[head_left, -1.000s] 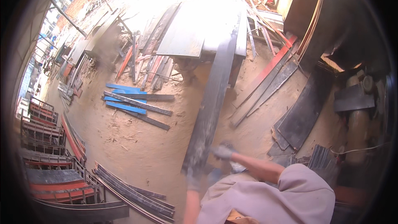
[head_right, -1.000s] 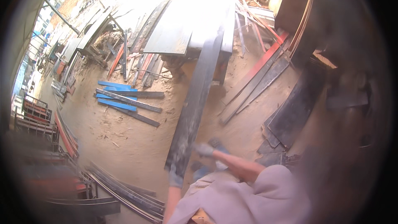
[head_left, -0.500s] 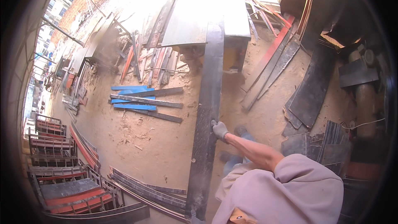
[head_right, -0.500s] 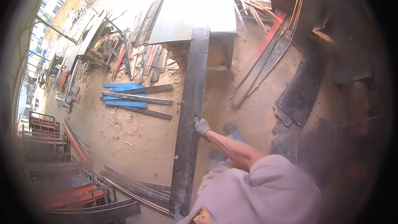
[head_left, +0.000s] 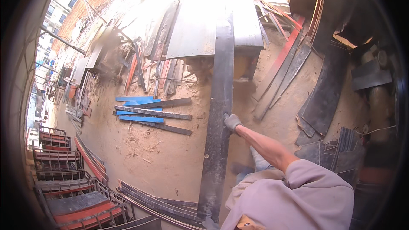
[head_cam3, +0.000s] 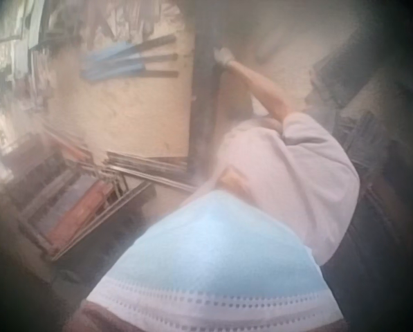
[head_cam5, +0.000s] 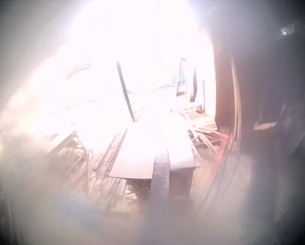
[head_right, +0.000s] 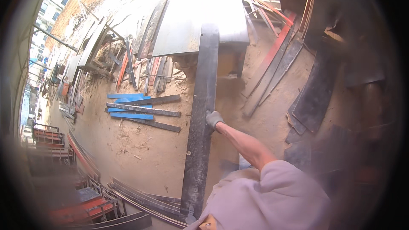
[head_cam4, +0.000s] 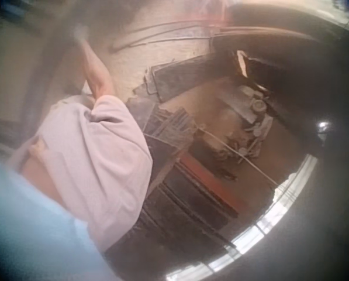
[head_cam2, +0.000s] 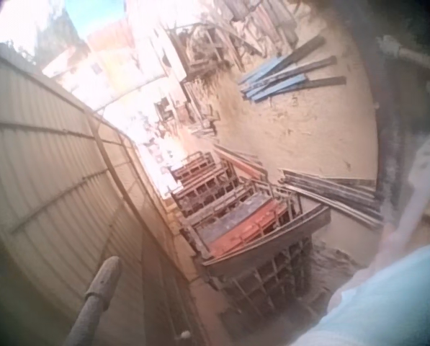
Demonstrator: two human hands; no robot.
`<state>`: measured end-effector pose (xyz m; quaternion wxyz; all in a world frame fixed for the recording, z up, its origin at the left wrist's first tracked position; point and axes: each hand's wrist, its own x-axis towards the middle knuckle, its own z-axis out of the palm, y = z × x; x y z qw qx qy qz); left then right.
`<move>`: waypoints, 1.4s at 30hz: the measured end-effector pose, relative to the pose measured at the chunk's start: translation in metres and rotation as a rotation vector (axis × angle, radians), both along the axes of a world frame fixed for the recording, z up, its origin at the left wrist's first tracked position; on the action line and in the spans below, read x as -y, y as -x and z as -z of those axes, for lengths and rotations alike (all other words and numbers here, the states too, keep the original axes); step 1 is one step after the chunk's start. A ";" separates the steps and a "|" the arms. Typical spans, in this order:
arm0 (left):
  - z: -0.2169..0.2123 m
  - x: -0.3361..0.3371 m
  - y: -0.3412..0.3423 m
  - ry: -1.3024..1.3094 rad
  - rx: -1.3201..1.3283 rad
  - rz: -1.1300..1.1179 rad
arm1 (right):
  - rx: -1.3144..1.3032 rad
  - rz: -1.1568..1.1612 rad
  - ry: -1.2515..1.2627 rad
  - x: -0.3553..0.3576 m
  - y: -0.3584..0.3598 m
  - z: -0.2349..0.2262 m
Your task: The person uses a guillotine shear to cut a large black metal sheet into long strips. They repeatedly position the sheet, cut it, and remove the resulting strips, stacking them nearby.
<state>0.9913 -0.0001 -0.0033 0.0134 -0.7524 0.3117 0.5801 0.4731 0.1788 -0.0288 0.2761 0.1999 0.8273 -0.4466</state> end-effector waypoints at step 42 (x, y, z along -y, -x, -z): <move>0.080 -0.150 0.654 -0.079 -0.307 0.140 | -0.241 -0.418 -0.265 -0.114 0.328 -0.006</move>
